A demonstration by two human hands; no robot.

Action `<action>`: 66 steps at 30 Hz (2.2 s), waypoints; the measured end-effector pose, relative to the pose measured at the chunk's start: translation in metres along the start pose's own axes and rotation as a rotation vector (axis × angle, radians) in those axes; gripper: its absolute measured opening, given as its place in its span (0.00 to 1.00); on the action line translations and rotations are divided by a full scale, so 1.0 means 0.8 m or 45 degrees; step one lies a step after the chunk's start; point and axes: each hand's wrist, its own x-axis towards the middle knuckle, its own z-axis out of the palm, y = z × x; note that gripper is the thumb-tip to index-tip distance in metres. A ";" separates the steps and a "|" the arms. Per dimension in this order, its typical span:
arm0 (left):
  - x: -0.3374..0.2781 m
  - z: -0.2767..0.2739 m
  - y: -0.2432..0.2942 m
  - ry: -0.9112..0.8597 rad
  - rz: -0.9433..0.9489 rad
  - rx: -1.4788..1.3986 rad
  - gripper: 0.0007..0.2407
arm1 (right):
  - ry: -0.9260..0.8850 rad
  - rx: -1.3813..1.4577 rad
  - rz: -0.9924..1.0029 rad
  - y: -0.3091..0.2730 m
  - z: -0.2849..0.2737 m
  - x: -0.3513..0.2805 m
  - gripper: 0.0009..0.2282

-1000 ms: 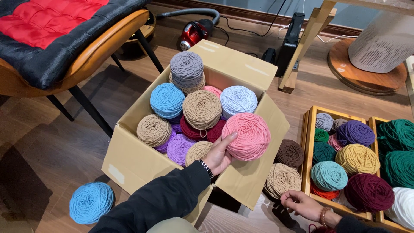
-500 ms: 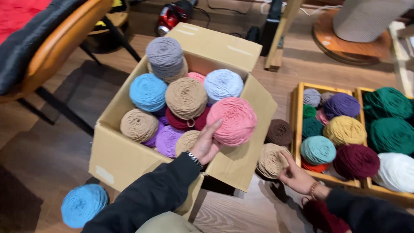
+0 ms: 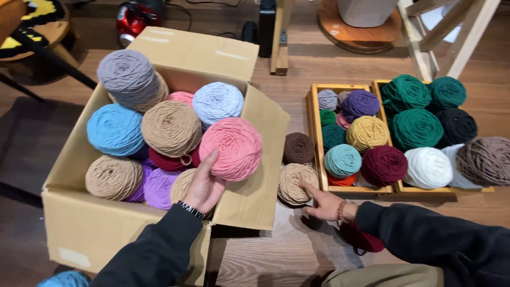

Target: The person sorts yarn balls by color, moving them from a cardboard box into wooden trays and onto the floor. They handle multiple colors including beige, brown, blue, pink, and red, arranging them in groups.

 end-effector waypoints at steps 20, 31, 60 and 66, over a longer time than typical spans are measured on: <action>0.001 -0.004 -0.001 -0.007 -0.010 0.012 0.26 | -0.033 0.044 -0.030 0.010 0.002 0.014 0.34; 0.000 0.000 0.001 -0.009 0.000 0.019 0.27 | -0.103 0.033 0.035 0.015 0.002 0.020 0.37; -0.015 -0.056 0.026 -0.046 0.162 -0.109 0.25 | 0.316 0.234 -0.087 0.029 0.003 0.060 0.22; -0.140 -0.114 0.130 0.211 0.495 -0.116 0.39 | 0.626 0.129 -0.353 -0.050 -0.120 0.041 0.23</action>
